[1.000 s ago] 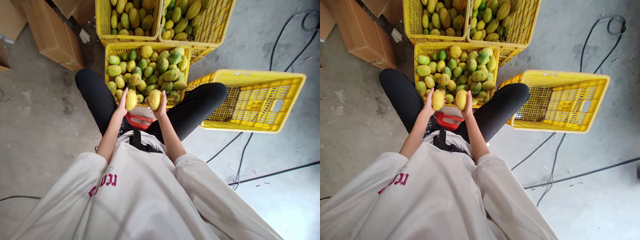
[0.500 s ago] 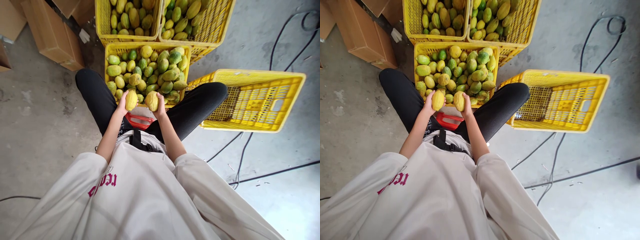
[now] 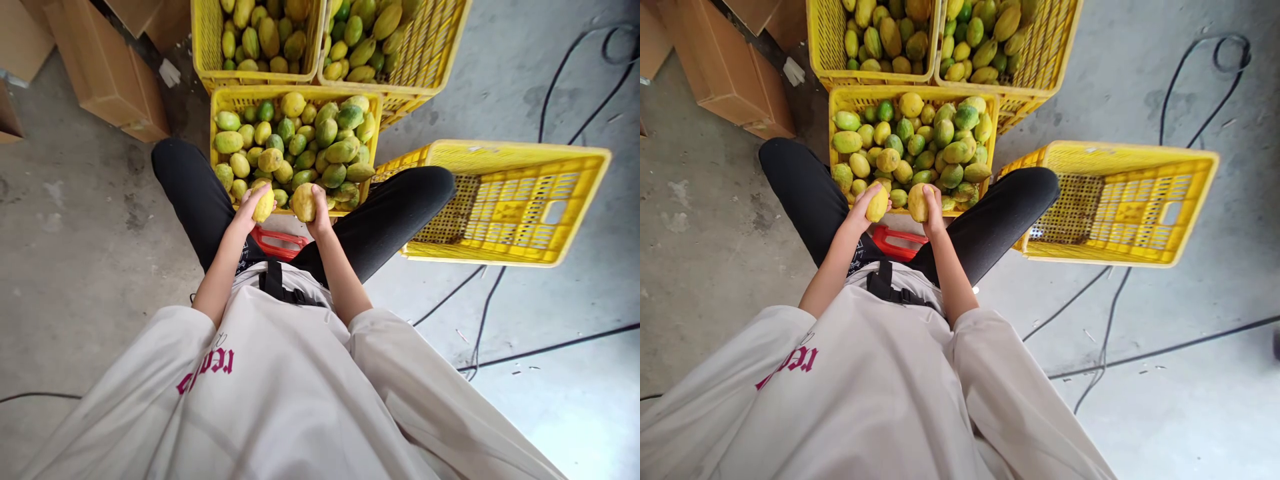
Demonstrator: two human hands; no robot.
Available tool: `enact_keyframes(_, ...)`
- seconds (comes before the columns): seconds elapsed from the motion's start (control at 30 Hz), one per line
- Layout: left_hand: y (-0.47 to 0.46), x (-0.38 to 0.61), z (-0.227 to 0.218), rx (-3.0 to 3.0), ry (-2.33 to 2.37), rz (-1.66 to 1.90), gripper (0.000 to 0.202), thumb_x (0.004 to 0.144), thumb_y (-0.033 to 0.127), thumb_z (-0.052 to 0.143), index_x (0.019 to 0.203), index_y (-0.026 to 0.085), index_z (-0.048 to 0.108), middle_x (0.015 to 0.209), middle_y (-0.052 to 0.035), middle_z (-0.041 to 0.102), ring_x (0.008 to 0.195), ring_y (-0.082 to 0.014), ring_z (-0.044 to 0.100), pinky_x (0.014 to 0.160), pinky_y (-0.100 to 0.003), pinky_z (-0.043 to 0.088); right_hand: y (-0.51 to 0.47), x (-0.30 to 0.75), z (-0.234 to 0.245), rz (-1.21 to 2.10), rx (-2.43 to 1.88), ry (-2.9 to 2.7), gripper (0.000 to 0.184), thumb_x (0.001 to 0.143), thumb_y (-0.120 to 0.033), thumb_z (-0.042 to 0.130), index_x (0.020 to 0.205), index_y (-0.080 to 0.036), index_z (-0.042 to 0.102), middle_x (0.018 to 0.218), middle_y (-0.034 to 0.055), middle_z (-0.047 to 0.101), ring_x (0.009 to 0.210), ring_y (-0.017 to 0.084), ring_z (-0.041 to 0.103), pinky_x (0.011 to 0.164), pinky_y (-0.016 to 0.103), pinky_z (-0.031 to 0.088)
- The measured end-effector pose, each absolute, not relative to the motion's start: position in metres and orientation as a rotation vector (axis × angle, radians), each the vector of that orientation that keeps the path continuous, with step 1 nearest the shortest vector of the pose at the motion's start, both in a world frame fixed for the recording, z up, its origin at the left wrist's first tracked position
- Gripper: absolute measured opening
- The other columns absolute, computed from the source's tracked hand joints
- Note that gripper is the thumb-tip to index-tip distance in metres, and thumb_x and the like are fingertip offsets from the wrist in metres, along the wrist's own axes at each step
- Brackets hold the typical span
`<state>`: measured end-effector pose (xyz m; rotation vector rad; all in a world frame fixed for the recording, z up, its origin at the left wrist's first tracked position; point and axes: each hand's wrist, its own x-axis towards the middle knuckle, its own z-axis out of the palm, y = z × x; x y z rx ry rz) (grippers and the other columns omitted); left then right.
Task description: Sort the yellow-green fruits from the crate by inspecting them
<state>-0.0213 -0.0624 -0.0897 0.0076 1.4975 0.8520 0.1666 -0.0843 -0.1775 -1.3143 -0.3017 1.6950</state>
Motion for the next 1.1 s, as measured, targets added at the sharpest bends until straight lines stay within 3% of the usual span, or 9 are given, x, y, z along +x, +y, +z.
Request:
enact_keyframes(0.13, -0.061, -0.021, -0.086, -0.051, 1.472, 0.910, 0.026, 0.128, 0.030, 0.056, 0.107, 0.023, 0.070, 0.096, -0.0034, 0.082, 0.110, -0.0207, 0.083, 0.112, -0.038, 0.068, -0.088, 0.165, -0.172, 1.611, -1.320, -0.314, 0.065, 0.080, -0.060, 0.104, 0.124, -0.036, 0.062, 0.119, 0.0001, 0.080, 0.117, 0.029, 0.086, 0.092, 0.041, 0.077)
enact_keyframes(0.27, -0.060, -0.022, -0.084, -0.096, 1.455, 0.881, 0.044, 0.133, 0.041, 0.042, 0.110, 0.019, 0.072, 0.091, -0.0060, 0.078, 0.118, -0.0240, 0.082, 0.116, -0.038, 0.066, -0.085, 0.161, -0.156, 1.735, -1.349, -0.198, 0.042, 0.101, -0.057, 0.080, 0.131, -0.029, 0.069, 0.116, 0.0027, 0.082, 0.107, 0.029, 0.088, 0.096, 0.047, 0.077)
enact_keyframes(0.37, -0.061, -0.022, -0.084, -0.117, 1.436, 0.836, 0.048, 0.133, 0.041, 0.040, 0.119, 0.014, 0.077, 0.090, -0.0091, 0.079, 0.120, -0.0279, 0.085, 0.116, -0.039, 0.067, -0.081, 0.159, -0.145, 1.810, -1.463, -0.029, 0.031, 0.109, -0.048, 0.067, 0.132, -0.028, 0.072, 0.108, 0.0022, 0.082, 0.093, 0.027, 0.088, 0.087, 0.044, 0.078)
enact_keyframes(0.5, -0.060, -0.020, -0.083, -0.235, 1.478, 0.776, 0.056, 0.132, 0.046, 0.037, 0.142, 0.011, 0.079, 0.116, -0.0178, 0.089, 0.126, -0.0316, 0.089, 0.109, -0.039, 0.073, -0.081, 0.158, -0.130, 1.897, -1.657, 0.344, 0.024, 0.116, -0.041, 0.059, 0.129, -0.025, 0.071, 0.097, 0.0055, 0.079, 0.086, 0.027, 0.084, 0.068, 0.038, 0.076)
enact_keyframes(0.67, -0.058, -0.021, -0.077, -0.316, 1.471, 0.771, 0.054, 0.132, 0.042, 0.039, 0.159, 0.012, 0.074, 0.122, -0.0188, 0.090, 0.115, -0.0312, 0.092, 0.101, -0.041, 0.077, -0.044, 0.144, -0.102, 1.946, -1.616, 0.538, 0.023, 0.120, -0.034, 0.050, 0.130, -0.027, 0.070, 0.099, 0.0066, 0.076, 0.085, 0.025, 0.078, 0.059, 0.032, 0.072)
enact_keyframes(0.83, -0.056, -0.022, -0.079, -0.311, 1.495, 0.762, 0.048, 0.132, 0.040, 0.040, 0.156, 0.012, 0.072, 0.107, -0.0134, 0.087, 0.101, -0.0270, 0.092, 0.091, -0.037, 0.077, 0.057, 0.115, -0.055, 1.863, -1.219, 0.291, 0.033, 0.123, -0.046, 0.050, 0.143, -0.025, 0.066, 0.111, 0.0065, 0.079, 0.109, 0.024, 0.081, 0.094, 0.048, 0.080)
enact_keyframes(0.9, -0.055, -0.022, -0.081, -0.314, 1.510, 0.740, 0.047, 0.132, 0.039, 0.041, 0.152, 0.012, 0.073, 0.103, -0.0118, 0.086, 0.096, -0.0261, 0.091, 0.085, -0.033, 0.076, 0.086, 0.110, -0.036, 1.841, -0.996, 0.212, 0.048, 0.125, -0.054, 0.046, 0.154, -0.020, 0.064, 0.120, 0.0086, 0.081, 0.118, 0.022, 0.083, 0.097, 0.043, 0.078)
enact_keyframes(0.97, -0.055, -0.023, -0.082, -0.317, 1.522, 0.713, 0.044, 0.131, 0.038, 0.044, 0.150, 0.012, 0.074, 0.102, -0.0111, 0.086, 0.093, -0.0253, 0.090, 0.079, -0.030, 0.074, 0.094, 0.112, -0.024, 1.779, -0.772, 0.188, 0.047, 0.127, -0.047, 0.042, 0.159, -0.020, 0.064, 0.121, 0.0083, 0.085, 0.118, 0.018, 0.085, 0.094, 0.032, 0.077)
enact_keyframes(1.1, -0.060, -0.021, -0.077, -0.309, 1.514, 0.665, 0.039, 0.128, 0.035, 0.052, 0.152, 0.013, 0.073, 0.106, -0.0127, 0.087, 0.087, -0.0255, 0.088, 0.074, -0.030, 0.073, 0.041, 0.138, -0.030, 1.751, -0.688, 0.217, 0.036, 0.124, -0.031, 0.049, 0.150, -0.027, 0.074, 0.102, 0.0015, 0.089, 0.091, 0.014, 0.088, 0.077, 0.020, 0.074)
